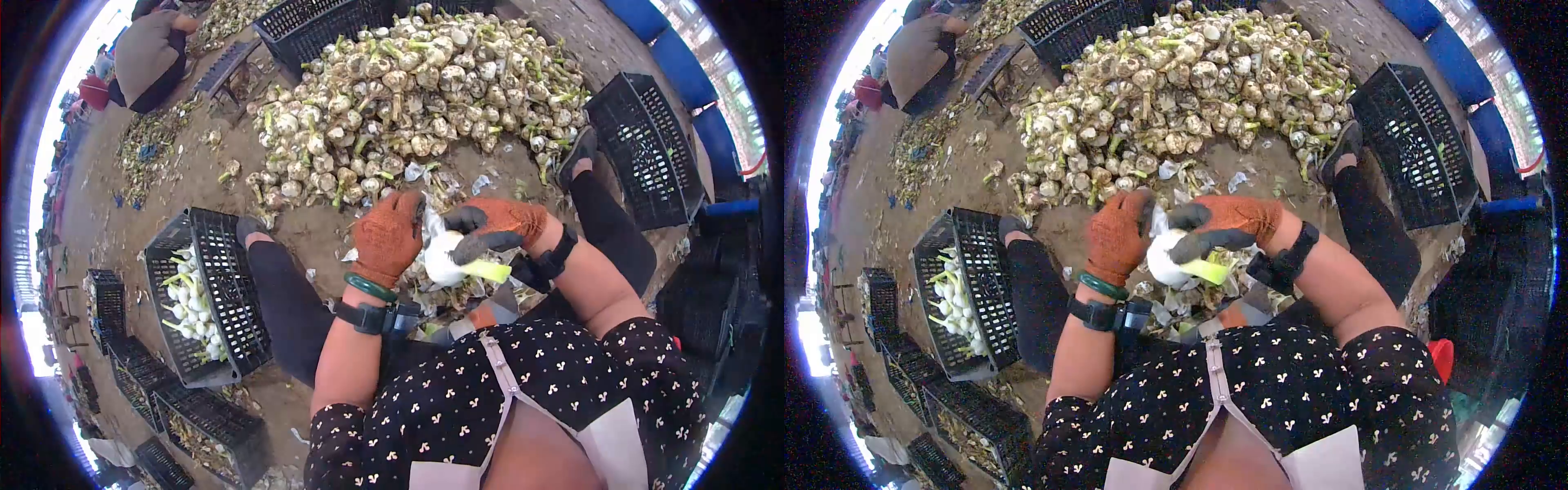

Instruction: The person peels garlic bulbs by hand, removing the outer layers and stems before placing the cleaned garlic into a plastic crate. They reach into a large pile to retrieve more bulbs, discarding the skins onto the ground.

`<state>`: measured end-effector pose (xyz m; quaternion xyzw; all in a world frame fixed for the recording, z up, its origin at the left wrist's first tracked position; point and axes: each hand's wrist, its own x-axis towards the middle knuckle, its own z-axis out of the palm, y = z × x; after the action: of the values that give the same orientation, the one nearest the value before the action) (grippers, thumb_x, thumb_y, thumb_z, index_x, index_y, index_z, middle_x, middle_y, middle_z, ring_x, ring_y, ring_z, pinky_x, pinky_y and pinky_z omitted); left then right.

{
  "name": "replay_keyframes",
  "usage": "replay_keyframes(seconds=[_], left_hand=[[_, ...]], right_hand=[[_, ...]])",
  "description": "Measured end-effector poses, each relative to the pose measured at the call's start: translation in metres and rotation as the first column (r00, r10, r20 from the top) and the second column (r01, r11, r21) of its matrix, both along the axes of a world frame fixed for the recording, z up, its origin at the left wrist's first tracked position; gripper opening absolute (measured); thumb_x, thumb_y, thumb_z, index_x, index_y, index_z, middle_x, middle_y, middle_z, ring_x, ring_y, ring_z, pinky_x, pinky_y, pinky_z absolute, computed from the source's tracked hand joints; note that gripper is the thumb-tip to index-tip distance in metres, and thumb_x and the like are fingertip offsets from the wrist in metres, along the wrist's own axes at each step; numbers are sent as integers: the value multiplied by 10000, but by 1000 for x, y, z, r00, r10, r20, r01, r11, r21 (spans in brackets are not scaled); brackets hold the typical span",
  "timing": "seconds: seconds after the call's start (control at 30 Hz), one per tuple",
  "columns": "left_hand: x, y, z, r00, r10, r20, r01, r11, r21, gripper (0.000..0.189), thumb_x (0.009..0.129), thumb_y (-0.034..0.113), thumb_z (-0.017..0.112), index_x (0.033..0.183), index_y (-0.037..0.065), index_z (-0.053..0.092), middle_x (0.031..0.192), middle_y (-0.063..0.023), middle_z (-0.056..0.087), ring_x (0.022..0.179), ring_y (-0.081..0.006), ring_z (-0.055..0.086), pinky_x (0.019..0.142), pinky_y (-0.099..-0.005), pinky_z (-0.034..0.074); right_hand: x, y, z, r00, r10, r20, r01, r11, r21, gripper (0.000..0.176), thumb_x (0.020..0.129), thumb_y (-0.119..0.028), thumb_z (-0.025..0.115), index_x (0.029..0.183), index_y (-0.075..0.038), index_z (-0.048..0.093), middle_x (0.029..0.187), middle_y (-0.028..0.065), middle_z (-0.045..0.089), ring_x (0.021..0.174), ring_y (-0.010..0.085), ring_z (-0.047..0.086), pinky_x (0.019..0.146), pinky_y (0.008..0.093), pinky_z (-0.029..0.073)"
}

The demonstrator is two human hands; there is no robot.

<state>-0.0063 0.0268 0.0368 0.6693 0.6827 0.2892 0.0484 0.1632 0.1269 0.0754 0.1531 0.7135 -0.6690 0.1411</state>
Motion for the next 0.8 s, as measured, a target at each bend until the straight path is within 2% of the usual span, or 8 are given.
replay_keyframes(seconds=[0.13,0.23,0.27,0.4,0.47,0.53,0.63,0.8], left_hand=[[-6,3,-14,934,190,303,-142,975,-174,404,758,241,578,1121,87,488,888,-134,612,672,-287,593,616,-379,471],[8,-7,-1,237,385,892,206,877,-434,454,771,234,586,1149,14,463,875,-82,617,678,-198,585,631,-335,471],[17,-9,-20,586,2,811,199,969,-147,379,783,170,560,1123,21,482,866,-85,619,663,-168,586,582,-278,470],[24,-14,-15,512,-21,859,266,954,-135,281,780,106,541,1043,9,526,875,-76,620,704,-134,580,606,-256,458],[20,-20,-3,386,-66,920,330,941,-70,243,774,92,547,1000,3,551,896,-77,619,748,-154,578,671,-294,464],[18,-23,8,393,101,914,286,931,-226,205,780,76,524,967,0,559,890,-102,623,728,-156,588,623,-270,469],[17,-12,-14,346,127,929,190,961,-202,185,796,88,519,951,5,574,807,-97,630,568,-123,564,472,-230,433],[25,-1,-32,145,399,905,113,903,-416,259,738,78,590,978,-17,570,848,-68,622,720,-143,577,636,-273,452]], right_hand=[[4,-3,-14,868,-479,-134,432,859,-274,422,745,-240,654,1094,-41,524,965,40,586,857,126,536,770,280,435],[6,2,-23,805,-540,-244,535,840,-95,394,799,-185,587,1143,-16,495,1050,72,564,944,142,531,819,289,427],[6,0,-23,777,-562,-283,584,812,-5,373,816,-197,566,1133,-12,500,1050,78,560,939,149,537,799,289,443],[2,-10,-32,501,-859,-101,786,501,-363,317,864,-222,492,1095,-6,522,1071,100,538,923,152,553,735,299,490],[16,11,-61,509,-831,-227,796,554,-245,329,849,-257,500,1066,-14,541,1005,135,575,853,204,591,684,344,496],[24,27,-61,911,-411,-20,226,459,859,352,761,-299,571,958,-8,575,857,168,613,777,314,602,668,406,483],[32,27,-52,858,-368,357,-240,327,914,345,743,-339,567,911,-40,598,802,164,613,760,335,589,650,403,475],[6,0,-13,858,-350,-376,467,223,856,293,756,-326,559,915,-86,610,776,141,611,743,303,592,638,397,471]])
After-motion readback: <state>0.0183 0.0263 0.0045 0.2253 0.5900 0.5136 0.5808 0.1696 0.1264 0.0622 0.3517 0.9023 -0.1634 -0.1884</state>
